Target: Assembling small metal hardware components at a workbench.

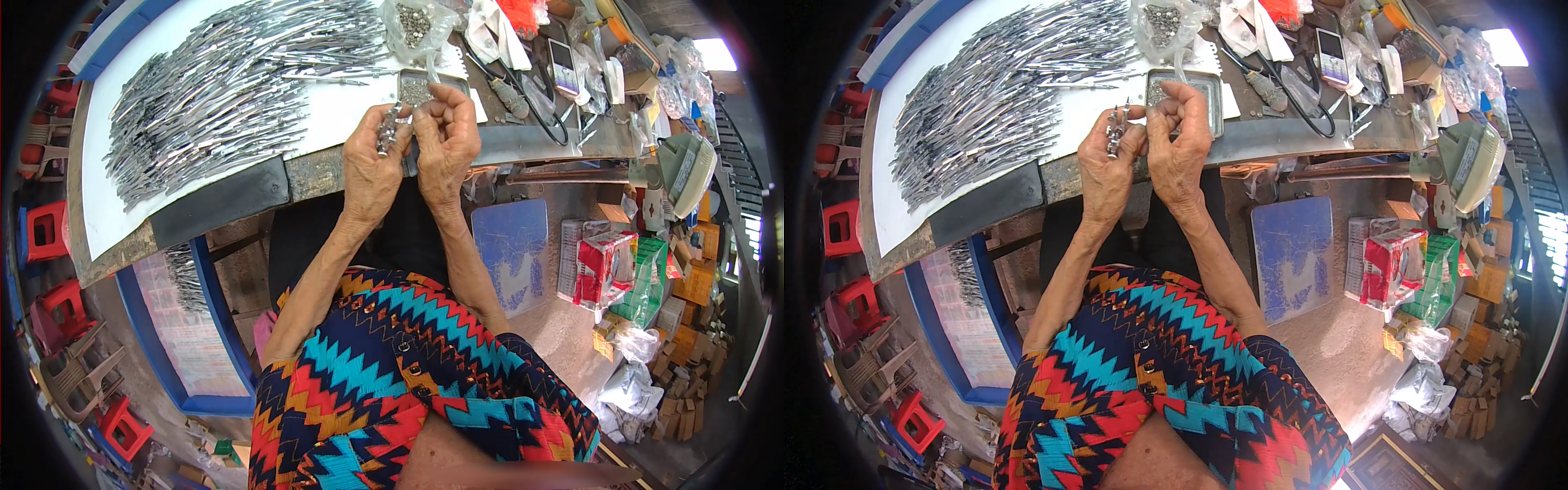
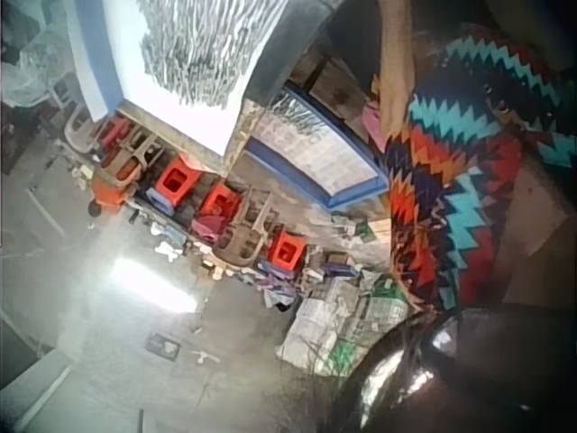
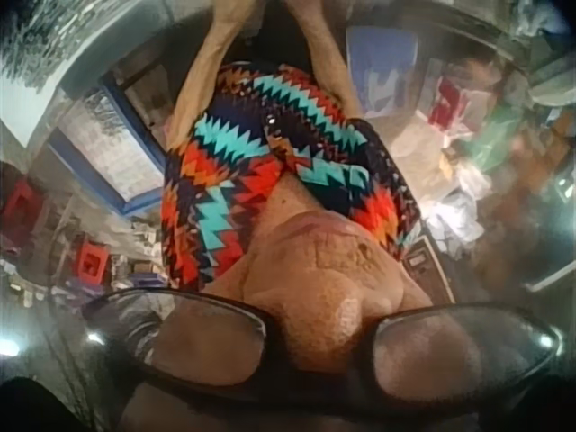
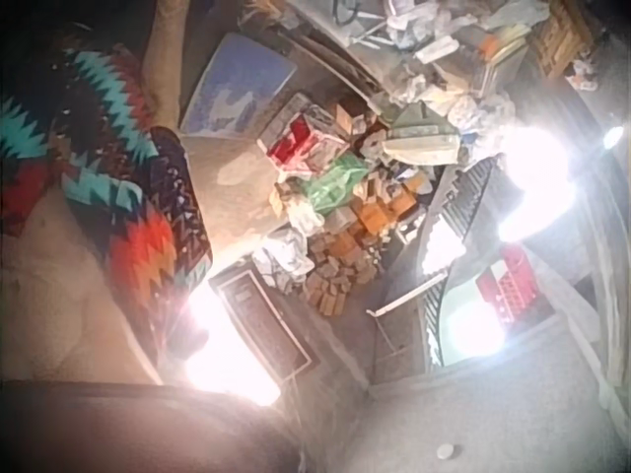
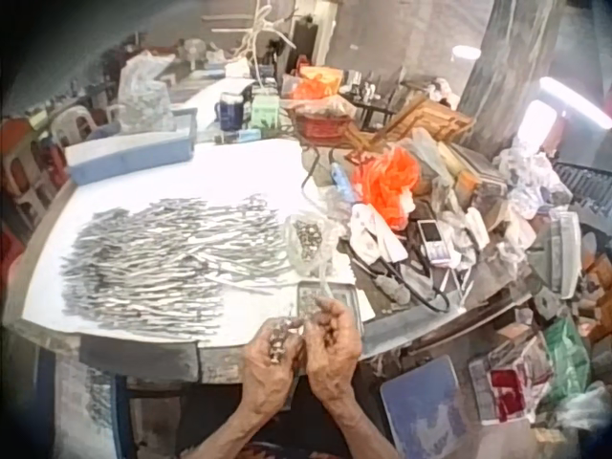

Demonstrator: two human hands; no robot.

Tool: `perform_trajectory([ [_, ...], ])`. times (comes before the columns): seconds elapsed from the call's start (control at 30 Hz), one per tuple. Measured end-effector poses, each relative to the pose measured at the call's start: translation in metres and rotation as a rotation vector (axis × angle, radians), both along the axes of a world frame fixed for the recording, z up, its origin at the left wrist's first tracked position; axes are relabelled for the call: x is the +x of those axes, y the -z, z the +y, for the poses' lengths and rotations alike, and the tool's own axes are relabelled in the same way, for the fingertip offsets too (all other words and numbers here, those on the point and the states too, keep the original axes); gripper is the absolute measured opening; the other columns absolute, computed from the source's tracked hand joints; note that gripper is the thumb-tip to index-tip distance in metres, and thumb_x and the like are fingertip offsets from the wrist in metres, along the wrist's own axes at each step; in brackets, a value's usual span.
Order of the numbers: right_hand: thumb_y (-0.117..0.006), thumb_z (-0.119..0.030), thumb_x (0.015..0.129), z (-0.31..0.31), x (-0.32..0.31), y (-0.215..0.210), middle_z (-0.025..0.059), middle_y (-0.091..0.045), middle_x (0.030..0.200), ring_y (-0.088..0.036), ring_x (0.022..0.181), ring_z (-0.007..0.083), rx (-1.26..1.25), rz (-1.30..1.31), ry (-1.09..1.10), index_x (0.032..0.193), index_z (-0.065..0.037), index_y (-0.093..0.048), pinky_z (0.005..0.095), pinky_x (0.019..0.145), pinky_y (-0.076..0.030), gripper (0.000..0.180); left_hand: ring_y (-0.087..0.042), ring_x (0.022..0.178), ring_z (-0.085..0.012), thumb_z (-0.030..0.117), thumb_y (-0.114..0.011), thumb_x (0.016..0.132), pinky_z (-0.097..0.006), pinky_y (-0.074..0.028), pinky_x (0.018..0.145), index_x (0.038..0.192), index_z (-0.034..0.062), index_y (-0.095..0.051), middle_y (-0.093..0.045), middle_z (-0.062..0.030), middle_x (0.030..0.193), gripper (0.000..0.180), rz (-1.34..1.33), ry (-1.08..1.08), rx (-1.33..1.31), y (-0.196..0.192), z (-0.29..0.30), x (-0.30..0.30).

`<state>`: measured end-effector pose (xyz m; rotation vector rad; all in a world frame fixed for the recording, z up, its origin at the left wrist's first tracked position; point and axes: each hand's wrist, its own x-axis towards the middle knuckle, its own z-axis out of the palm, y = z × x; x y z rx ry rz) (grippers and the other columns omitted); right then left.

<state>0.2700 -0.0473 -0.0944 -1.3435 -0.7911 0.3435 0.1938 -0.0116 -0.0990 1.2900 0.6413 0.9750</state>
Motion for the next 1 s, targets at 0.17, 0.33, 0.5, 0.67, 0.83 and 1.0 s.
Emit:
perform_trajectory([
  [0.17,-0.047,0.003,0.081,0.000,0.002,-0.001,0.0062,-0.055,0.076,-0.051,0.062,0.0050,0.011,0.028,-0.016,0.105,0.005,-0.044,0.0161,0.049,-0.039,0.024,-0.052,0.066,-0.0059,0.012,-0.053,0.087,-0.021,-0.044,0.057,0.099,-0.0007,-0.055,-0.057,-0.0015,0.074,0.017,0.108,0.002,0.050,0.000,-0.005,0.001],
  [0.33,-0.041,0.004,0.082,0.001,0.003,-0.001,0.0077,-0.056,0.073,-0.056,0.062,0.0080,-0.071,0.017,-0.026,0.103,0.005,-0.044,0.0185,0.047,-0.043,0.021,-0.050,0.062,-0.0075,0.003,-0.053,0.083,-0.022,-0.041,0.051,0.096,-0.0005,-0.053,-0.054,-0.0038,0.071,0.013,0.064,-0.011,0.030,0.001,-0.008,0.004],
  [0.5,-0.042,0.003,0.082,0.006,0.004,0.006,0.0058,-0.055,0.063,-0.059,0.061,0.0116,-0.039,-0.134,0.087,0.096,0.006,-0.049,0.0237,0.050,-0.046,0.015,-0.052,0.066,-0.0117,0.003,-0.053,0.082,-0.027,-0.042,0.057,0.095,-0.0013,-0.052,-0.056,-0.0081,0.073,0.013,0.129,-0.049,0.105,0.000,-0.010,0.004],
  [0.67,-0.044,0.001,0.083,0.008,0.005,0.003,0.0058,-0.055,0.059,-0.060,0.058,0.0127,-0.085,-0.131,0.126,0.091,0.006,-0.051,0.0233,0.050,-0.047,0.012,-0.053,0.067,-0.0139,0.003,-0.052,0.082,-0.029,-0.043,0.058,0.094,-0.0012,-0.050,-0.057,-0.0105,0.075,0.012,0.172,-0.058,0.132,0.000,-0.011,0.005],
  [0.83,-0.048,-0.003,0.084,0.008,0.009,0.004,0.0057,-0.055,0.062,-0.057,0.054,0.0106,-0.106,-0.035,0.052,0.092,0.006,-0.053,0.0230,0.047,-0.044,0.012,-0.043,0.062,-0.0043,0.007,-0.050,0.087,-0.021,-0.037,0.054,0.095,-0.0018,-0.053,-0.052,-0.0019,0.069,0.012,0.028,0.009,-0.119,0.002,-0.007,0.004],
  [1.0,-0.052,-0.011,0.087,0.006,0.027,0.005,-0.0040,-0.048,0.064,-0.038,0.055,0.0022,-0.152,-0.134,-0.087,0.096,0.003,-0.057,0.0178,0.048,-0.031,0.017,-0.046,0.045,-0.0046,0.015,-0.055,0.085,-0.017,-0.037,0.041,0.105,0.0005,-0.054,-0.056,0.0000,0.066,0.025,-0.132,0.096,-0.590,-0.006,0.022,-0.012],
])
